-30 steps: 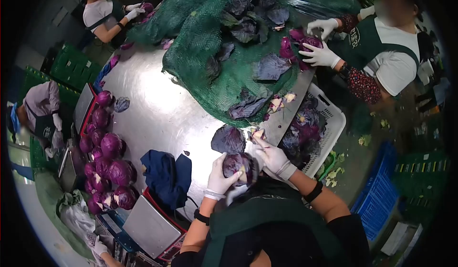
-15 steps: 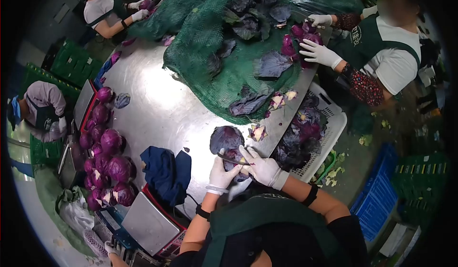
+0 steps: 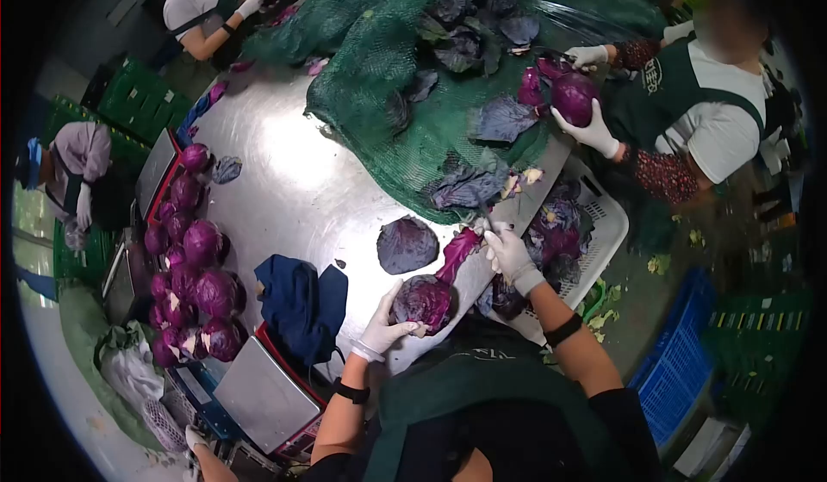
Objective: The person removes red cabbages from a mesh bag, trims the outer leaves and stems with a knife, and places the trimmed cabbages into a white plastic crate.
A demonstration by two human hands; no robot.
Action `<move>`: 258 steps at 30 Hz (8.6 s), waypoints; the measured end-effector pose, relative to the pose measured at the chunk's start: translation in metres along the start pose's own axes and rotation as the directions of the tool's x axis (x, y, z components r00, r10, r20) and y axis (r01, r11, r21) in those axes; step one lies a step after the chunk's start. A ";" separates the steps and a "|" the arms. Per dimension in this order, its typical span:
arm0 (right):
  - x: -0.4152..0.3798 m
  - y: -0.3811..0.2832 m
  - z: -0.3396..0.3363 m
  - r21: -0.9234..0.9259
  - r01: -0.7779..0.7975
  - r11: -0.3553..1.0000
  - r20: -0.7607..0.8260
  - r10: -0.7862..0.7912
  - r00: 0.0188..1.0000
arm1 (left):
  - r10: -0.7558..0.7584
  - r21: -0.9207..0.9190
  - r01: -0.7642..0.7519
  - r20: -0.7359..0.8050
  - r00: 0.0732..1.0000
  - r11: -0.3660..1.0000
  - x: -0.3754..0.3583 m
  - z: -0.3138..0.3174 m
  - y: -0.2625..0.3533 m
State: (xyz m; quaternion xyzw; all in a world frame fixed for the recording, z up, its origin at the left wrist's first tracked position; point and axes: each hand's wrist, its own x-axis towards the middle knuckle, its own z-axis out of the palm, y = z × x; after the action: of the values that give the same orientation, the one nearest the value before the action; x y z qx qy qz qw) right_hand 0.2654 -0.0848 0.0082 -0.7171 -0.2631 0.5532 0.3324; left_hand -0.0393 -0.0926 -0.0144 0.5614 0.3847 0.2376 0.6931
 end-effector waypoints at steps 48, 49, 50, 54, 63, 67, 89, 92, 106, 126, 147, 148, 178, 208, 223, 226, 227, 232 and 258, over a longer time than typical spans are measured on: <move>-0.033 0.010 0.038 -0.719 0.512 0.469 0.181 -0.585 0.790 | 0.249 0.613 -0.232 0.059 0.967 0.755 0.060 0.046 0.040; 0.005 0.034 0.029 -0.767 0.598 0.234 0.239 -0.760 0.604 | 0.267 0.640 -0.271 0.106 0.958 0.719 0.061 0.046 0.045; 0.022 0.040 0.017 -0.559 0.526 0.641 0.061 -0.600 0.797 | 0.272 0.623 -0.296 0.135 0.953 0.724 0.061 0.045 0.039; 0.014 0.024 -0.010 -0.207 0.089 0.974 0.006 -0.090 0.996 | 0.263 0.577 -0.337 0.210 0.942 0.744 0.054 0.021 0.037; -0.029 0.063 0.029 -0.411 0.468 0.782 -0.064 -0.537 0.841 | 0.252 0.272 -0.236 -0.026 0.967 0.933 0.050 0.019 0.015; -0.030 0.081 -0.027 -0.603 0.283 0.746 -0.021 -0.370 0.929 | 0.238 0.563 -0.107 -0.165 0.957 0.819 0.043 0.026 0.033; -0.009 0.003 -0.048 -0.462 0.224 0.858 0.154 -0.171 0.973 | 0.132 0.614 -0.184 0.130 0.983 0.768 -0.001 0.026 0.023; -0.041 -0.019 -0.003 -0.450 0.507 0.735 0.279 -0.424 0.862 | 0.129 0.543 -0.077 -0.059 0.990 0.836 -0.015 0.041 0.031; -0.014 0.003 0.017 -0.553 0.563 0.614 0.134 -0.601 0.788 | 0.205 0.584 -0.175 0.016 0.979 0.793 -0.024 0.028 0.022; -0.068 -0.044 0.046 -0.260 0.831 0.492 0.322 -0.767 0.555 | -0.216 -0.987 -0.068 -0.100 0.971 0.147 0.020 -0.009 0.036; 0.027 -0.062 0.022 -0.401 0.656 0.640 0.189 -0.642 0.743 | -0.097 -0.425 -0.427 -0.791 0.605 0.798 0.061 -0.227 0.103; 0.057 -0.055 0.032 -0.508 0.703 0.498 0.195 -0.728 0.657 | -0.098 -0.370 -0.303 -0.760 0.642 0.879 0.094 -0.213 0.104; -0.065 0.088 -0.087 -0.637 0.542 0.548 0.707 0.135 0.695 | 0.671 0.990 -0.077 -0.023 0.741 0.119 0.285 -0.002 0.134; 0.028 -0.094 0.065 0.178 0.414 0.893 0.150 -0.440 0.885 | 0.077 0.091 -0.010 -0.773 0.629 0.996 0.103 -0.042 0.077; -0.011 -0.052 0.022 -0.462 0.733 0.499 0.174 -0.759 0.627 | -0.188 -0.899 -0.034 -0.128 0.974 0.436 0.158 -0.037 -0.017; -0.014 -0.052 0.024 -0.600 0.643 0.477 0.085 -0.761 0.643 | -0.265 -0.732 0.086 -0.133 0.955 0.676 0.173 -0.048 0.000; 0.002 -0.045 0.017 -0.576 0.595 0.561 -0.018 -0.736 0.676 | -0.261 -0.731 0.015 -0.225 0.939 0.683 0.163 -0.033 0.058; 0.013 -0.010 0.008 -0.261 0.491 0.831 0.017 -0.505 0.863 | 0.472 0.432 -0.190 -0.822 0.318 0.881 0.125 -0.074 0.114; -0.029 0.031 -0.002 0.371 0.211 0.904 0.250 -0.316 0.915 | 0.411 0.823 -0.377 0.196 0.891 0.425 0.032 0.057 0.070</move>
State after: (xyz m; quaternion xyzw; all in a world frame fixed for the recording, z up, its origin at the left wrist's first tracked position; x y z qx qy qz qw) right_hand 0.2605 -0.1263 0.0028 -0.5131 -0.3085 0.6429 0.4777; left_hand 0.0323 -0.0837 0.0484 0.8940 0.3207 0.1863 0.2515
